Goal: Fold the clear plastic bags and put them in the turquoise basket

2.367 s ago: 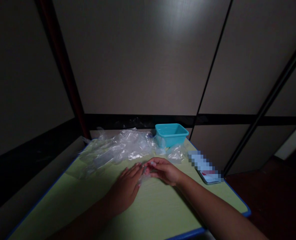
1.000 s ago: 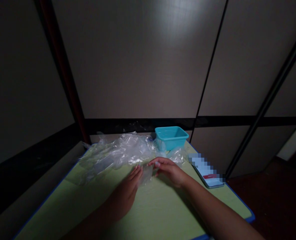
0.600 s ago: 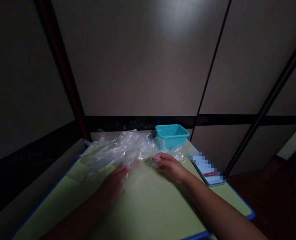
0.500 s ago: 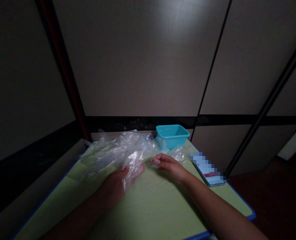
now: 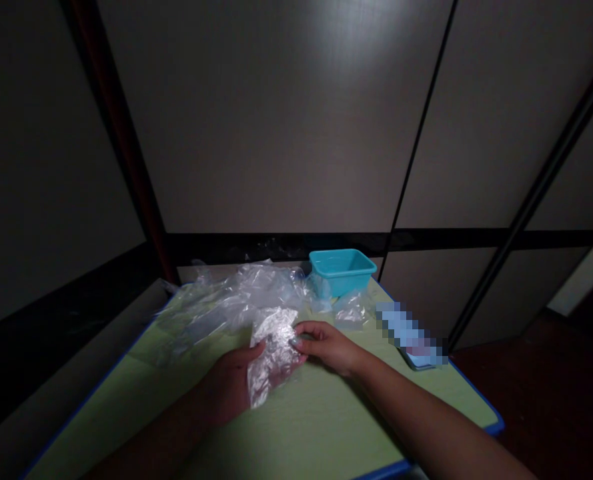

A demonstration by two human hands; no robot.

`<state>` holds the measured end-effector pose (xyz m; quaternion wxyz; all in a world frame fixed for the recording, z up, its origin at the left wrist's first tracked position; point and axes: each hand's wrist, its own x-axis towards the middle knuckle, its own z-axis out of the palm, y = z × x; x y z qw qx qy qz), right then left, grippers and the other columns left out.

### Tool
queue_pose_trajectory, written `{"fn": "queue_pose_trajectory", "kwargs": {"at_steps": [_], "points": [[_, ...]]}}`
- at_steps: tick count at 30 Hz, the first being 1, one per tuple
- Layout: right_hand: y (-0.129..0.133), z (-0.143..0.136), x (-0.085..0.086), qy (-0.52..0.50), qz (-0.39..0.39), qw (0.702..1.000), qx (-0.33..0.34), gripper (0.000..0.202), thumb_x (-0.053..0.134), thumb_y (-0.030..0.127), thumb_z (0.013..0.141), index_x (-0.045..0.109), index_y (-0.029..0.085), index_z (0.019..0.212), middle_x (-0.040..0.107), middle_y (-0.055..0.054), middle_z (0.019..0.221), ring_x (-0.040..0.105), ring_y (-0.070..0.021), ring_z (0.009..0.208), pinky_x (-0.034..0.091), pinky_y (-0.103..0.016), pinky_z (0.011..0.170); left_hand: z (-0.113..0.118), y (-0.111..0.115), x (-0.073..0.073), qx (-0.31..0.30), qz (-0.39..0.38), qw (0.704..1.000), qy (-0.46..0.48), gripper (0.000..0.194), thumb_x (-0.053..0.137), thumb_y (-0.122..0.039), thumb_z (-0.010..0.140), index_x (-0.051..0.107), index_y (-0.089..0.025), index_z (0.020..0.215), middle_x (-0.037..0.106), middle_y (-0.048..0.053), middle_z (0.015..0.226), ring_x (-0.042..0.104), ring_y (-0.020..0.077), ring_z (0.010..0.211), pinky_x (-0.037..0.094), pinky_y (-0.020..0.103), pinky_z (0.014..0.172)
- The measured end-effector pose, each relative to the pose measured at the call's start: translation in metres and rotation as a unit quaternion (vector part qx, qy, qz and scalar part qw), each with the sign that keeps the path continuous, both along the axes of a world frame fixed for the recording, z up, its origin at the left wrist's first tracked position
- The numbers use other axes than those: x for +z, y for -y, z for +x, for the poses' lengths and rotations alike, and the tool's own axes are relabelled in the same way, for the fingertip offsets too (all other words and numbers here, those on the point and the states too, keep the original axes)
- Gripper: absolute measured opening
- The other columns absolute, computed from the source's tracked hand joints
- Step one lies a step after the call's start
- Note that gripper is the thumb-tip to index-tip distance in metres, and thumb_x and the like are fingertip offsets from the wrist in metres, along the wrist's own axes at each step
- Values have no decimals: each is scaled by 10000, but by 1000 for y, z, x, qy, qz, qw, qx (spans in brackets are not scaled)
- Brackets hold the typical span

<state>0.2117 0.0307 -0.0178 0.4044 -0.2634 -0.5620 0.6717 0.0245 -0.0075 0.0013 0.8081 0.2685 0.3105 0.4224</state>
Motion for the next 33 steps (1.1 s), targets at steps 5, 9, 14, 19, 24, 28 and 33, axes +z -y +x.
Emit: {"fn": "queue_pose_trajectory", "kwargs": {"at_steps": [5,9,14,19,24,28,33], "points": [[4,-6,2,-5,31,999,-6,283,757,375,596,644,119,642,510,-11,812,500,-83,600,384,-204,493,2,-4,-11,-48,36,996,59,308,586,-202,764,611,-51,1031,659,171,1045,596,338,1013,367,474,993],[4,-13,-3,-11,80,995,-56,256,751,357,599,642,127,621,535,-25,816,507,-108,653,401,-214,529,4,-7,-16,-35,54,997,47,262,568,-199,780,622,-54,991,673,175,992,638,320,925,402,474,949],[1,-16,-9,-16,77,991,-111,247,752,350,593,622,149,655,566,0,689,504,-110,613,411,-238,595,8,-7,-7,2,83,997,3,266,590,-202,765,624,-78,998,673,153,990,632,290,944,421,408,935],[-1,-12,-8,-25,81,991,-108,270,722,389,633,606,151,687,598,-7,655,547,-137,656,422,-270,669,7,-3,8,48,126,988,-72,260,636,-210,733,636,-123,978,686,114,968,630,263,950,460,367,883],[-2,-8,-6,-1,91,989,-118,291,716,410,635,581,155,664,579,-3,650,519,-122,619,401,-267,659,0,-5,4,54,109,977,-173,294,697,-261,701,650,-100,943,697,153,924,661,279,868,489,373,815],[-4,-6,-7,18,99,987,-128,322,716,431,628,541,160,627,548,8,627,474,-106,585,358,-241,595,-4,-11,-5,33,120,972,-198,402,740,-334,658,654,-87,963,694,170,944,651,302,901,475,393,846],[-3,-5,-10,46,105,988,-108,339,688,448,662,514,157,650,501,22,598,412,-86,534,299,-224,536,-3,-14,-13,31,119,970,-211,488,798,-339,578,643,-95,971,706,151,882,658,312,865,497,410,806]]}}
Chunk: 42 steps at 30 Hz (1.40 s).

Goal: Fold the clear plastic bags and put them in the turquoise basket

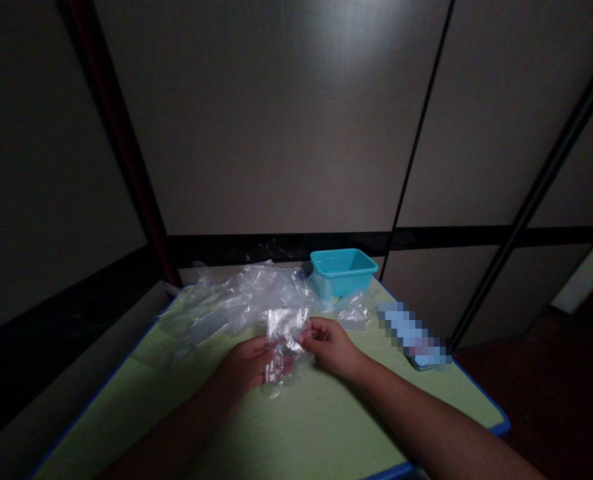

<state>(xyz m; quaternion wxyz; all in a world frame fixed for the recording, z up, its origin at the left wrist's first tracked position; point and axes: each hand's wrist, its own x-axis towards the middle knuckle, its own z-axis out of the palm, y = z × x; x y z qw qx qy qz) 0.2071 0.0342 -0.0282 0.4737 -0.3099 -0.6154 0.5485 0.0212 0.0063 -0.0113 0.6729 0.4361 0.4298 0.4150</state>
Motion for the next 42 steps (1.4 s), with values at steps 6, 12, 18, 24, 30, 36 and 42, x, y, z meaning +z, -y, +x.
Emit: {"fn": "queue_pose_trajectory", "kwargs": {"at_steps": [6,12,18,24,30,36,42], "points": [[8,0,3,13,19,999,42,318,649,455,709,513,169,734,455,32,641,398,-91,575,303,-221,548,3,3,1,1,7,1000,20,471,778,-295,605,616,-97,1001,704,147,876,673,296,803,512,411,772],[16,-1,15,-35,-24,998,56,314,655,461,693,543,173,749,509,23,635,443,-99,570,335,-231,548,5,6,10,7,0,1000,28,420,745,-269,641,611,-105,1003,708,135,843,678,287,791,516,396,753],[13,0,10,-11,-49,998,37,321,705,430,639,565,168,758,512,52,525,418,-69,441,313,-218,470,4,5,4,19,6,1000,16,387,736,-273,658,609,-115,987,705,128,861,682,276,762,524,392,721],[12,-2,6,-42,-46,998,-8,400,737,394,601,529,188,874,512,83,497,428,-63,404,321,-202,440,6,8,8,15,13,999,30,434,748,-281,644,601,-121,1020,701,122,893,679,274,780,521,396,741],[14,-2,11,-34,-61,997,17,393,742,398,605,518,183,846,512,77,495,433,-68,416,344,-212,458,5,7,7,-10,22,999,36,432,736,-274,663,602,-110,1039,694,138,927,670,288,825,504,414,781],[7,6,14,-78,-111,990,-38,435,713,488,621,581,196,914,565,17,644,497,-101,536,395,-223,490,3,6,7,7,-10,999,34,479,764,-233,618,610,-112,1055,687,149,960,670,278,793,511,412,738],[-1,22,19,-93,-145,984,-35,383,672,499,663,669,175,868,610,-49,757,547,-146,653,437,-254,533,3,12,10,-65,-18,997,28,460,762,-242,625,624,-117,1046,689,145,932,659,279,808,503,413,739]]}}
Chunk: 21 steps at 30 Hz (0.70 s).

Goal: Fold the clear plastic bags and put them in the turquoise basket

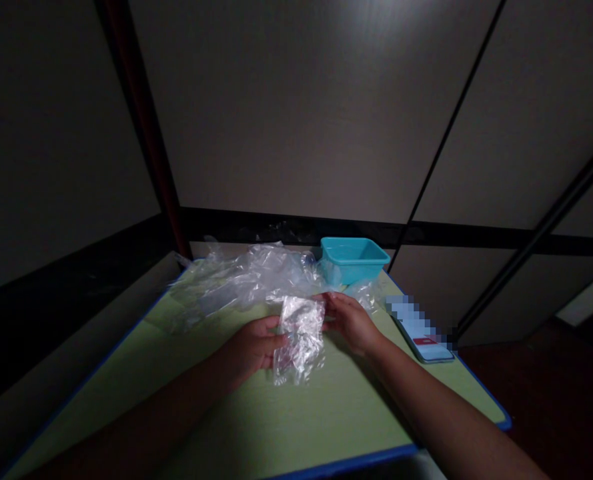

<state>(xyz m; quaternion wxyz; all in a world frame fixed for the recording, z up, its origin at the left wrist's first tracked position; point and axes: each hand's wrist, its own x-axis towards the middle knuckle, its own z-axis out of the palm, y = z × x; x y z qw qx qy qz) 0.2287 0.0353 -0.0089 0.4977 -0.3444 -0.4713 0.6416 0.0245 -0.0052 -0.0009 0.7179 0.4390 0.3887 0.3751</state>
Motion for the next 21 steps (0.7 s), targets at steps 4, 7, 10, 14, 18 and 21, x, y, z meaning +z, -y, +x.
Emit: {"fn": "queue_pose_trajectory", "kwargs": {"at_steps": [4,7,10,14,18,21], "points": [[1,10,8,85,0,994,67,341,672,460,685,689,135,787,591,-21,647,477,-86,534,346,-196,470,-1,5,-1,-85,-13,995,-41,351,749,-259,636,653,-134,949,698,98,766,650,216,638,512,335,609],[5,11,10,143,10,977,156,321,692,432,672,658,113,673,527,24,515,401,-53,447,284,-190,441,0,8,0,-135,-11,988,-74,304,740,-249,633,659,-133,903,693,80,715,633,188,572,496,288,553],[8,7,7,159,14,970,184,315,739,391,611,654,111,730,588,11,586,458,-65,483,337,-209,494,1,9,2,-153,-10,984,-92,299,729,-251,629,660,-133,895,690,78,694,633,194,568,485,280,534],[8,3,2,196,18,964,176,311,740,380,580,599,118,670,562,18,565,455,-72,479,333,-213,484,0,6,1,-136,15,984,-115,341,707,-248,625,632,-149,942,670,38,613,593,161,479,425,232,462],[3,8,-2,287,66,946,135,280,690,353,618,504,144,600,477,45,523,400,-63,470,293,-199,454,-3,2,-2,-99,84,968,-213,508,651,-339,673,523,-142,1123,631,-7,550,553,136,421,336,186,396],[-1,12,-4,379,126,912,92,215,639,286,655,484,148,597,452,47,546,378,-63,501,280,-192,462,-7,2,0,-77,177,919,-344,459,542,-407,753,509,-150,1133,562,-43,502,541,149,410,373,220,411]]}}
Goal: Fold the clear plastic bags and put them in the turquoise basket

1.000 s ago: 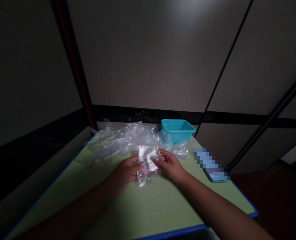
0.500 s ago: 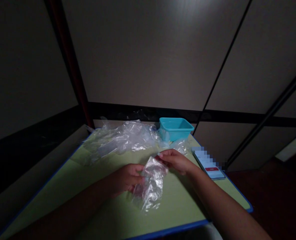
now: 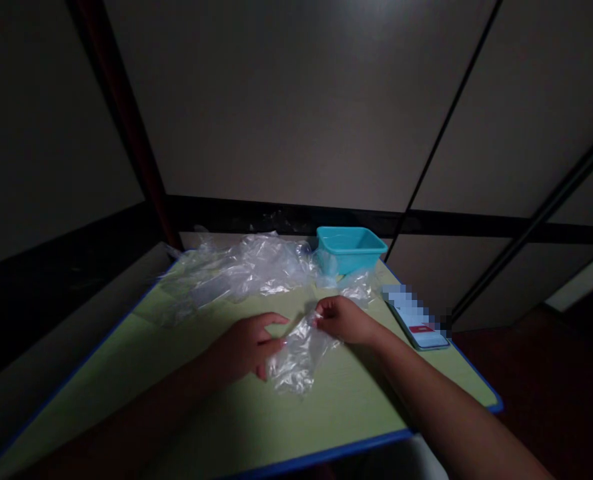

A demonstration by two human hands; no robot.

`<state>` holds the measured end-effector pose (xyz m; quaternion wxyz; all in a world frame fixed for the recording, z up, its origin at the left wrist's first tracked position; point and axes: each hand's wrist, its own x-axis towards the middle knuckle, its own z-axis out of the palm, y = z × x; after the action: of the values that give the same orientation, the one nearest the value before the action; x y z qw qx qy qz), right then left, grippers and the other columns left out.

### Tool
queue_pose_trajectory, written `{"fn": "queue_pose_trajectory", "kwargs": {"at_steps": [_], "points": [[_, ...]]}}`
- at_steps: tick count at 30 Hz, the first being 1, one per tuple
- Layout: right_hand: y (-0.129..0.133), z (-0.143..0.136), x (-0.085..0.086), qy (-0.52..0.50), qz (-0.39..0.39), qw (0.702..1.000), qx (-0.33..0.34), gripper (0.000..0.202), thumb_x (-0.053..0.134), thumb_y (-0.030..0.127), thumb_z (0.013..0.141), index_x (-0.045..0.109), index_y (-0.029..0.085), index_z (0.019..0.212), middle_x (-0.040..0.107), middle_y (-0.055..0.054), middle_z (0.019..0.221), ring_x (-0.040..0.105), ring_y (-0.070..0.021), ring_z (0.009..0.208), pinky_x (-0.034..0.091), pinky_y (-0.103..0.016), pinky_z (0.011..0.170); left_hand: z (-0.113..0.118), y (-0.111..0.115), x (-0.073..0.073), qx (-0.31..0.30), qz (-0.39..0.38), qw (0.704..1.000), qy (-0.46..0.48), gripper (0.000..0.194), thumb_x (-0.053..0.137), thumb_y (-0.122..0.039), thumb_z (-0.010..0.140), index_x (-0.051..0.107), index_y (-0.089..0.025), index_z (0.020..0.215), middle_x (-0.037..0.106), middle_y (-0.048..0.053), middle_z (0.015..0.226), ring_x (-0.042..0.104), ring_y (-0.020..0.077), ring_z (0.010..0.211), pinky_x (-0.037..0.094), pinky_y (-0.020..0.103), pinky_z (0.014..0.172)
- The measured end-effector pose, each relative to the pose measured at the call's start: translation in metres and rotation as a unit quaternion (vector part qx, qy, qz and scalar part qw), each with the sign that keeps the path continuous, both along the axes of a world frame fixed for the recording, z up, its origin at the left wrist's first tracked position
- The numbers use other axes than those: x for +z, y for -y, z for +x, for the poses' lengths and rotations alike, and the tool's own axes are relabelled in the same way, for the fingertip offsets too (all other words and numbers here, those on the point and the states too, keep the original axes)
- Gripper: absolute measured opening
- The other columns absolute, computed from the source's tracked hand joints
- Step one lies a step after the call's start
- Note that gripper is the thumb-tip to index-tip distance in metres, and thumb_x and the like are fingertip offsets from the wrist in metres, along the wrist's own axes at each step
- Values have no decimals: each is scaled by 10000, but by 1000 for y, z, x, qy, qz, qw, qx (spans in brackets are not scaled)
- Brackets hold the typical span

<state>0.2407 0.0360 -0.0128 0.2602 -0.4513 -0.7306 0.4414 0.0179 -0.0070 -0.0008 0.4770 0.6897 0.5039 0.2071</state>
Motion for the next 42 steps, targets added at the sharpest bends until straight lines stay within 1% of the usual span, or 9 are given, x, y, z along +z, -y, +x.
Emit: {"fn": "queue_pose_trajectory", "kwargs": {"at_steps": [2,4,6,8,12,16,21,31,42], "points": [[-1,1,0,49,40,998,-3,168,607,248,677,495,146,606,457,42,561,377,-67,517,278,-190,471,-2,1,4,7,121,987,-102,323,499,-400,786,581,-168,996,541,-33,530,528,149,444,387,245,447],[0,0,0,90,67,994,1,141,583,226,696,506,145,610,458,40,559,377,-70,520,275,-192,478,-3,3,7,0,251,956,-152,221,502,-351,791,608,-170,861,567,7,653,549,166,577,421,277,542],[1,-1,2,125,93,988,-1,135,579,215,702,515,144,607,456,40,556,376,-72,522,272,-195,486,-3,3,9,-43,351,925,-138,166,520,-288,781,606,-168,856,577,47,821,552,193,762,438,309,677],[2,-2,3,152,112,982,-4,126,583,206,702,527,141,609,460,37,561,381,-75,531,270,-197,493,-1,4,6,-110,396,905,-106,189,539,-246,773,600,-176,938,560,66,944,522,207,892,425,330,780],[4,-3,5,178,128,976,-3,91,578,194,713,562,136,645,499,25,590,405,-79,546,275,-200,509,2,3,-5,-216,386,893,-81,261,565,-227,784,584,-204,1043,550,64,1034,502,206,963,407,334,853],[5,-2,5,205,140,969,-14,102,591,220,718,577,135,662,514,19,594,407,-81,541,265,-205,505,3,1,-12,-264,375,885,-78,240,547,-256,830,589,-219,1063,541,68,1111,496,208,1011,389,334,891],[4,-4,5,214,149,965,-12,97,602,222,716,584,133,680,522,17,599,397,-79,538,249,-208,497,4,-1,-10,-259,386,882,-79,181,511,-274,854,606,-209,994,546,61,991,499,194,921,397,326,833],[4,-4,5,227,164,960,-11,86,590,215,714,572,141,675,512,24,595,384,-77,540,241,-209,502,11,7,-6,-261,445,845,-141,279,551,-347,816,587,-230,1067,546,72,1073,459,248,1005,332,406,890],[5,-3,5,233,175,956,-6,117,599,238,733,566,141,678,491,28,591,366,-76,535,227,-214,501,12,11,-9,-276,432,843,-162,374,551,-421,805,561,-221,1121,546,77,1081,474,250,1000,344,399,900]]}}
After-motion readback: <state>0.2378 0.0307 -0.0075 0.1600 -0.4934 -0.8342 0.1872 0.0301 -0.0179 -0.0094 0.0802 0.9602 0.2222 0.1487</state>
